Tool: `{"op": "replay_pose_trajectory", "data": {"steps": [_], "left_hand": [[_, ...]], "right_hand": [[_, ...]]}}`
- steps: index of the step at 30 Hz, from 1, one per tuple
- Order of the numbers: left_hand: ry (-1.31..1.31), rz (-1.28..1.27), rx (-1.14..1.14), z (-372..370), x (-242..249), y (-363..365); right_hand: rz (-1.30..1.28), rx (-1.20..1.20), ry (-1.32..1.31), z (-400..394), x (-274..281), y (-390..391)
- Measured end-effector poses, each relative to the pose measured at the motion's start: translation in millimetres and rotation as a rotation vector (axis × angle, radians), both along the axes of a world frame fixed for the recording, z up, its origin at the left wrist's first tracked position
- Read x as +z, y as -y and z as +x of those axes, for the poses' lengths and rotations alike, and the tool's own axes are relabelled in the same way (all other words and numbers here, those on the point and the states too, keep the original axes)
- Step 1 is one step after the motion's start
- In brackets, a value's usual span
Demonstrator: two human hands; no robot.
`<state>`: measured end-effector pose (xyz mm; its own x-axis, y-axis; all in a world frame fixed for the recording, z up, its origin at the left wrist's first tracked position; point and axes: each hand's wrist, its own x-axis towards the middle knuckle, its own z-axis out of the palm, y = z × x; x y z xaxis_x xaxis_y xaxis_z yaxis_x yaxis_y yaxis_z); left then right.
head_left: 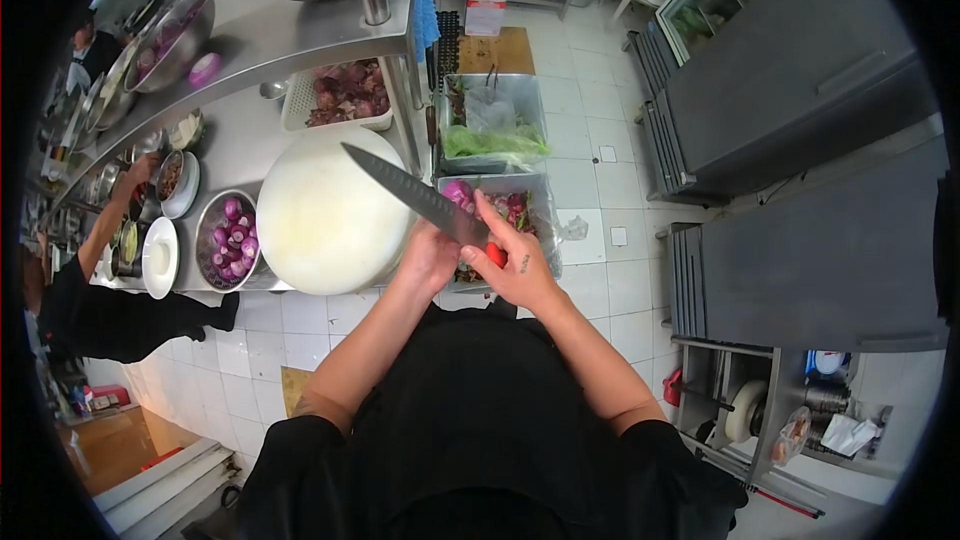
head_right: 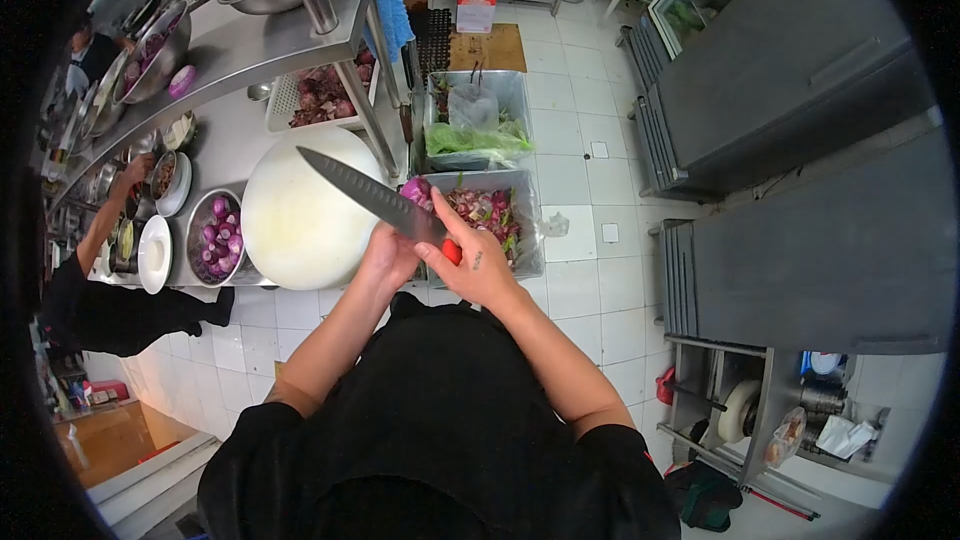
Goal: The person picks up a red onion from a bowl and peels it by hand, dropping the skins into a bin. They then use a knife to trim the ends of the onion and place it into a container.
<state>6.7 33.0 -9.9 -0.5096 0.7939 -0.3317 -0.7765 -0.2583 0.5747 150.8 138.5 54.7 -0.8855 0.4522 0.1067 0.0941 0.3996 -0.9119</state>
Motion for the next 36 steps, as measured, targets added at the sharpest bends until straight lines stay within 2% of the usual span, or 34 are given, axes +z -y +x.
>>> {"op": "replay_pose_trajectory", "data": {"steps": [5,11,13,15,17,21,22,25,29,30,33,36], "left_hand": [[-0.038,0.155,0.010,3.4,0.5,5.8],[-0.119,0.140,0.072,10.6,18.6,6.8],[-0.118,0.154,0.064,8.7,15.0,7.4],[-0.123,0.191,0.036,5.1,7.5,7.9],[-0.135,0.253,-0.010,-0.4,-0.2,7.5],[0.053,0.325,-0.063,-5.6,20.4,5.6],[0.092,0.317,-0.078,-5.8,20.6,3.3],[0.077,0.252,-0.068,-6.6,12.7,-3.2],[0.021,0.202,-0.018,-6.7,13.4,-5.8],[0.009,0.191,-0.014,-7.1,15.4,-6.1],[-0.049,0.153,-0.015,-3.5,13.6,-7.0],[-0.130,0.109,-0.020,-0.2,7.9,-6.0]], "right_hand": [[-0.080,-0.007,0.039,3.1,3.5,-3.3],[-0.058,0.001,0.031,4.2,-0.2,-3.3],[-0.040,-0.026,-0.073,2.8,-10.1,-2.2],[-0.172,-0.050,-0.122,3.9,-13.5,-2.2],[-0.455,-0.070,-0.114,6.8,-10.6,-5.0],[-0.648,-0.075,-0.108,10.9,-2.7,-20.3],[-0.563,-0.027,-0.118,12.8,-9.2,-19.7],[-0.585,-0.057,-0.158,10.8,-6.8,-13.8],[-0.560,-0.327,-0.003,7.3,-17.7,-36.6],[-0.483,-0.309,0.021,8.2,-20.4,-35.6],[-0.388,-0.062,-0.055,17.5,-21.1,-20.1],[-0.184,-0.006,-0.012,11.0,-8.9,-15.2]]}}
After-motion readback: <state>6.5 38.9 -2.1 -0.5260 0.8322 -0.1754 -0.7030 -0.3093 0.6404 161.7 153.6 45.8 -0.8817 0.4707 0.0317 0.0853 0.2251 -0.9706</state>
